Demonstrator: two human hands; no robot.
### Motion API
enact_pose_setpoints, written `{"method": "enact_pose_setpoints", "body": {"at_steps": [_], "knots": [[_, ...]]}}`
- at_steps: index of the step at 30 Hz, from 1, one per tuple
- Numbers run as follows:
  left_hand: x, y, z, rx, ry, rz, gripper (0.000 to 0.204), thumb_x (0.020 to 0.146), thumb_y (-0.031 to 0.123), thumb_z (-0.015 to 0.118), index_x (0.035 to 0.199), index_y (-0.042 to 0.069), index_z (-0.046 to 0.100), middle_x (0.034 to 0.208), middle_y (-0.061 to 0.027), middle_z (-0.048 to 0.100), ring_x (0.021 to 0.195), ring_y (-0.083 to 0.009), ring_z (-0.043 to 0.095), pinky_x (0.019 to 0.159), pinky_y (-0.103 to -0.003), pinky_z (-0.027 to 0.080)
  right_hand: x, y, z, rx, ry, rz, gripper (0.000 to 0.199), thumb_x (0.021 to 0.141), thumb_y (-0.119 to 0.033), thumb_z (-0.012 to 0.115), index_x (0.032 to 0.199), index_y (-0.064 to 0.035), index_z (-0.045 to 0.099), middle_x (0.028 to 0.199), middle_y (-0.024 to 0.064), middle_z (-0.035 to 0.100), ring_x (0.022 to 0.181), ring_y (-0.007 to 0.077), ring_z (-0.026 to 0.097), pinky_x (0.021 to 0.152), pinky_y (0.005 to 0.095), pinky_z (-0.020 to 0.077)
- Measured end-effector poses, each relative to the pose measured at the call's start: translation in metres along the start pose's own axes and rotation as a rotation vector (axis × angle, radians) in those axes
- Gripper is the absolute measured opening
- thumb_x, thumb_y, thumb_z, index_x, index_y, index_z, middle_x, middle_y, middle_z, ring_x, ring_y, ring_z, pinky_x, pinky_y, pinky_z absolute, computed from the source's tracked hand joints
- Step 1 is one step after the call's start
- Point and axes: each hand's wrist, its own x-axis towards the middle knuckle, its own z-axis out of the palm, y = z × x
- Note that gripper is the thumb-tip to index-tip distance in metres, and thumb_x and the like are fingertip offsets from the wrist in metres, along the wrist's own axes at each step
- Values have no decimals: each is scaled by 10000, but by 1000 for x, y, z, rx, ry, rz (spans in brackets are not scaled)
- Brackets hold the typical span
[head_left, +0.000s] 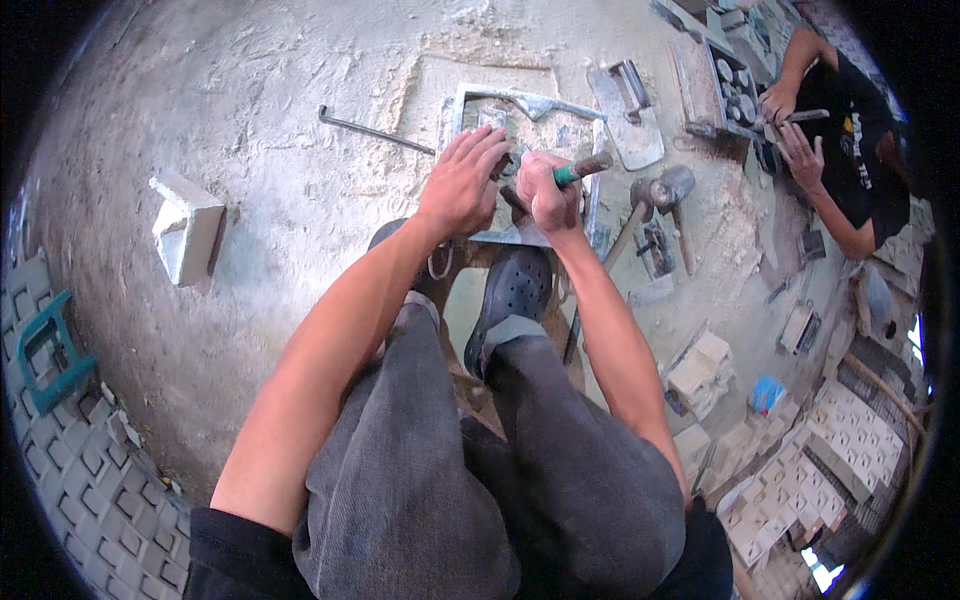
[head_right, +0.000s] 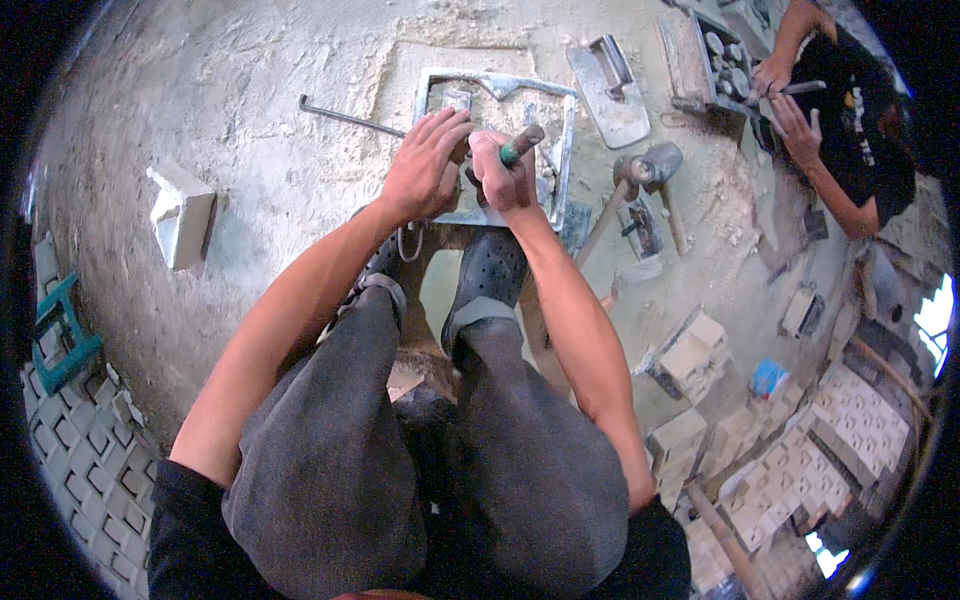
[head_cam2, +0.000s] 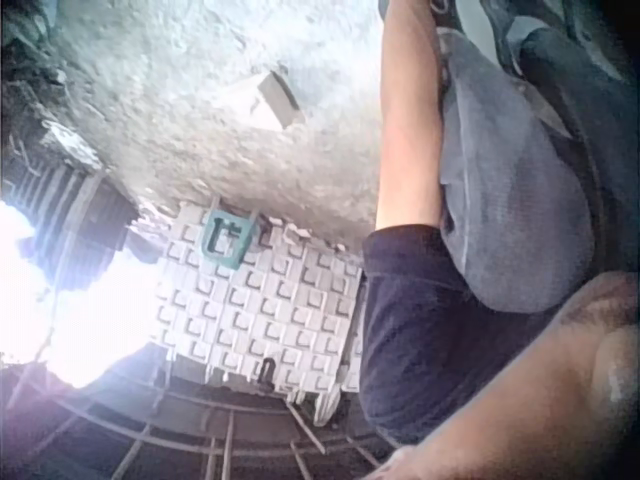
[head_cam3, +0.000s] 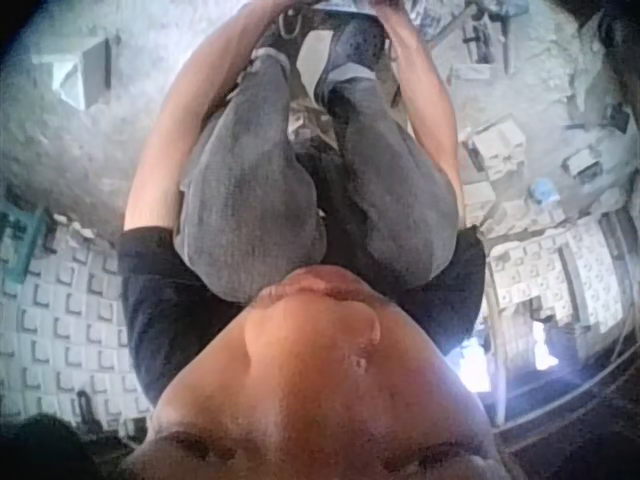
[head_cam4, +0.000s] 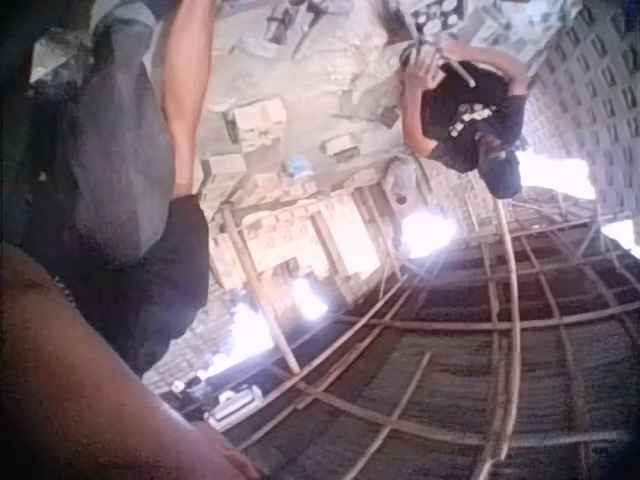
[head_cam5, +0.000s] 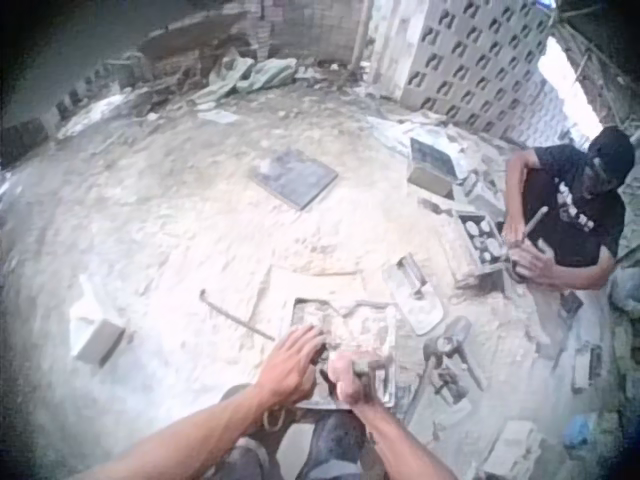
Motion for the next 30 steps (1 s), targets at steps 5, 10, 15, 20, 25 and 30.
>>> {"method": "enact_pose_setpoints", "body": {"at_steps": [5,10,15,20,25,30], "knots": [[-7,0,-3,44,-5,-11,527,791,116,522,1311,39,488,1414,-146,464,1367,-315,360,1158,-443,241,-3,-36,13,16,-33,-116,378,928,-172,504,577,-62,417,531,-42,351,474,68,309,454,271,239],[-10,-1,1,80,64,-69,536,803,89,494,1335,33,455,1452,-169,404,1393,-339,309,1164,-472,195,-8,-18,23,8,68,-226,382,933,-174,477,575,-62,406,525,-26,360,466,82,318,448,278,250],[-12,-2,10,68,194,-147,551,807,71,476,1354,31,424,1461,-207,371,1394,-367,296,1161,-483,181,5,-2,9,-78,172,-98,368,921,-183,495,577,-82,410,525,-36,377,440,71,318,431,275,250],[-18,-8,0,97,220,-222,509,849,57,454,1355,23,407,1454,-214,376,1388,-369,306,1152,-492,193,-4,-46,37,323,270,-61,356,924,-136,502,587,-116,387,506,-42,328,413,71,288,406,268,245],[-12,0,11,63,249,-284,508,864,53,447,1367,21,385,1437,-222,393,1369,-372,337,1137,-503,222,-4,14,25,40,304,-114,369,922,-206,553,591,-91,438,544,-29,442,445,68,381,417,262,288],[-14,-9,7,76,266,-240,514,868,58,452,1375,20,374,1432,-229,394,1352,-366,361,1116,-506,256,-6,-38,33,213,326,-110,364,922,-188,557,588,-94,445,542,-30,443,457,64,400,430,257,303]]}}
